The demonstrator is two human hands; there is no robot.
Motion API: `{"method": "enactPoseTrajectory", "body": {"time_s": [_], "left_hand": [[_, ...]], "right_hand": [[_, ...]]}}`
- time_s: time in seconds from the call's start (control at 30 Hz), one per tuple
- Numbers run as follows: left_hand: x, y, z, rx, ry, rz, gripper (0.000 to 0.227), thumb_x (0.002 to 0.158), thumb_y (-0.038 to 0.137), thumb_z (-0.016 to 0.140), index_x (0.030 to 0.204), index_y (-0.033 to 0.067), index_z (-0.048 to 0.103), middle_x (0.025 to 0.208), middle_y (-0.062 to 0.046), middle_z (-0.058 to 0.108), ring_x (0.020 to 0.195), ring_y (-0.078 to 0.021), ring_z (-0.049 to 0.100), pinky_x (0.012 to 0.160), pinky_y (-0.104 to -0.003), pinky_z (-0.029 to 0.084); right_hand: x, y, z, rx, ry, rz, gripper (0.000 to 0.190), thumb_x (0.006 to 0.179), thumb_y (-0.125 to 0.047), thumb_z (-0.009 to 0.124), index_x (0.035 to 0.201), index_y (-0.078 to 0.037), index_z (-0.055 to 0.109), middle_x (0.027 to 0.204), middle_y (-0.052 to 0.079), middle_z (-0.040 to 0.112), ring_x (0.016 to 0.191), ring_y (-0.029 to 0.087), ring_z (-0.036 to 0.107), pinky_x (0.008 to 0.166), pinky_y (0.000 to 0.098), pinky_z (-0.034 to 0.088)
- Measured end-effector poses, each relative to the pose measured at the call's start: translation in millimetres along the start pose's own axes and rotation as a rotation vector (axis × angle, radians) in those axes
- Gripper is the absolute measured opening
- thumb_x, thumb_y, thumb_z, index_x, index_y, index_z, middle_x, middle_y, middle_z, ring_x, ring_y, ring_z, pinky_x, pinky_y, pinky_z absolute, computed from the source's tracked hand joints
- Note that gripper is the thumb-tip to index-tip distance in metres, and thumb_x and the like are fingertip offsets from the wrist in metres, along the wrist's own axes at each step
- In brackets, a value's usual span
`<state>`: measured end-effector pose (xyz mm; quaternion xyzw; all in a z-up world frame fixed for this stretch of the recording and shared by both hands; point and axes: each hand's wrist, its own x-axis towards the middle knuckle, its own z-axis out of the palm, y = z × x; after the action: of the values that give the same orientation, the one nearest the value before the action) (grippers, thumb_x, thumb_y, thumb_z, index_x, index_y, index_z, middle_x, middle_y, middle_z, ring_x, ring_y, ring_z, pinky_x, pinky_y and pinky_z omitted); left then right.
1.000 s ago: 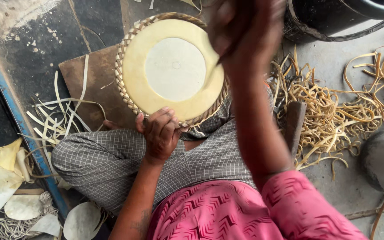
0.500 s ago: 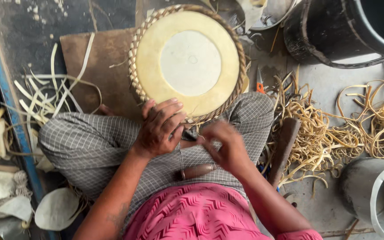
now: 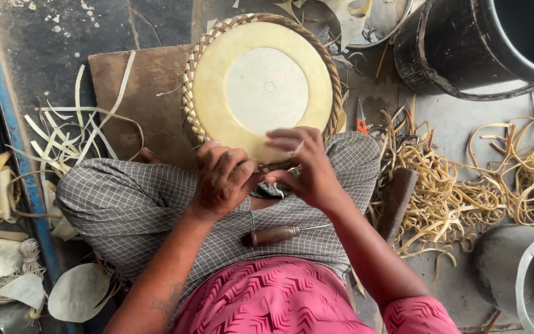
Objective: The person constructs a drum by hand using leather straps and a tool to thread them through the rim of the drum head. They tighten and secure the straps around the wooden base while sitting on the floor.
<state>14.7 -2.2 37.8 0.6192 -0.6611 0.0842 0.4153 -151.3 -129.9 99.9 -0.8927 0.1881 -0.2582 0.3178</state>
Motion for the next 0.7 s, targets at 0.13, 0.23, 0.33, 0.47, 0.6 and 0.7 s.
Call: {"method": "enactPoseTrajectory", "body": {"time_s": [0.13, 0.23, 0.33, 0.47, 0.6, 0.7], "left_hand": [[1, -4, 1, -0.034, -0.054, -0.016, 0.028, 0.094, 0.033, 0.08, 0.099, 0.0132, 0.062, 0.099, -0.002, 0.057, 0.099, -0.0229, 0.054, 0.095, -0.045, 0.036], [-1, -6, 13, 0.001, -0.083, -0.082, 0.034, 0.089, 0.037, 0.082, 0.093, 0.0121, 0.059, 0.093, -0.005, 0.056, 0.093, -0.026, 0.052, 0.088, -0.045, 0.032], [4, -5, 7, -0.021, -0.095, -0.074, 0.029, 0.084, 0.03, 0.083, 0.09, 0.0162, 0.058, 0.092, -0.002, 0.057, 0.092, -0.0223, 0.054, 0.086, -0.044, 0.031], [8, -17, -5, -0.119, -0.092, -0.017, 0.032, 0.079, 0.028, 0.086, 0.089, 0.017, 0.058, 0.092, -0.001, 0.056, 0.095, -0.0242, 0.054, 0.089, -0.045, 0.031], [3, -23, -18, -0.15, -0.181, -0.047, 0.032, 0.072, 0.022, 0.086, 0.091, 0.0173, 0.061, 0.096, -0.001, 0.057, 0.101, -0.0242, 0.055, 0.093, -0.045, 0.032], [2, -21, -19, -0.159, -0.201, -0.047, 0.035, 0.071, 0.022, 0.088, 0.094, 0.0167, 0.062, 0.1, 0.0, 0.057, 0.104, -0.0244, 0.054, 0.097, -0.047, 0.032]], "right_hand": [[0, 3, 23, -0.175, 0.07, -0.037, 0.012, 0.09, -0.029, 0.078, 0.093, -0.018, 0.074, 0.101, -0.007, 0.074, 0.099, 0.021, 0.059, 0.091, 0.0375, 0.042], [-9, 14, 46, -0.289, 0.16, 0.205, 0.008, 0.084, -0.021, 0.076, 0.088, -0.015, 0.072, 0.095, -0.005, 0.069, 0.094, 0.023, 0.059, 0.088, 0.037, 0.043], [-7, 19, 50, -0.196, 0.241, 0.2, 0.011, 0.092, -0.027, 0.076, 0.087, -0.018, 0.072, 0.094, -0.007, 0.072, 0.089, 0.016, 0.064, 0.081, 0.0335, 0.046], [-28, 35, 18, 0.425, 0.324, 0.528, 0.014, 0.1, -0.02, 0.067, 0.09, -0.01, 0.068, 0.088, 0.002, 0.064, 0.074, 0.016, 0.055, 0.067, 0.0315, 0.044], [-82, 20, 10, 0.046, 0.091, 0.054, 0.009, 0.097, -0.019, 0.068, 0.093, -0.011, 0.065, 0.093, 0.004, 0.067, 0.087, 0.022, 0.066, 0.078, 0.0353, 0.053], [-105, 0, 35, 0.137, -0.518, 0.103, 0.022, 0.084, -0.023, 0.078, 0.097, -0.009, 0.069, 0.09, 0.01, 0.064, 0.087, 0.029, 0.064, 0.075, 0.0392, 0.053]]}}
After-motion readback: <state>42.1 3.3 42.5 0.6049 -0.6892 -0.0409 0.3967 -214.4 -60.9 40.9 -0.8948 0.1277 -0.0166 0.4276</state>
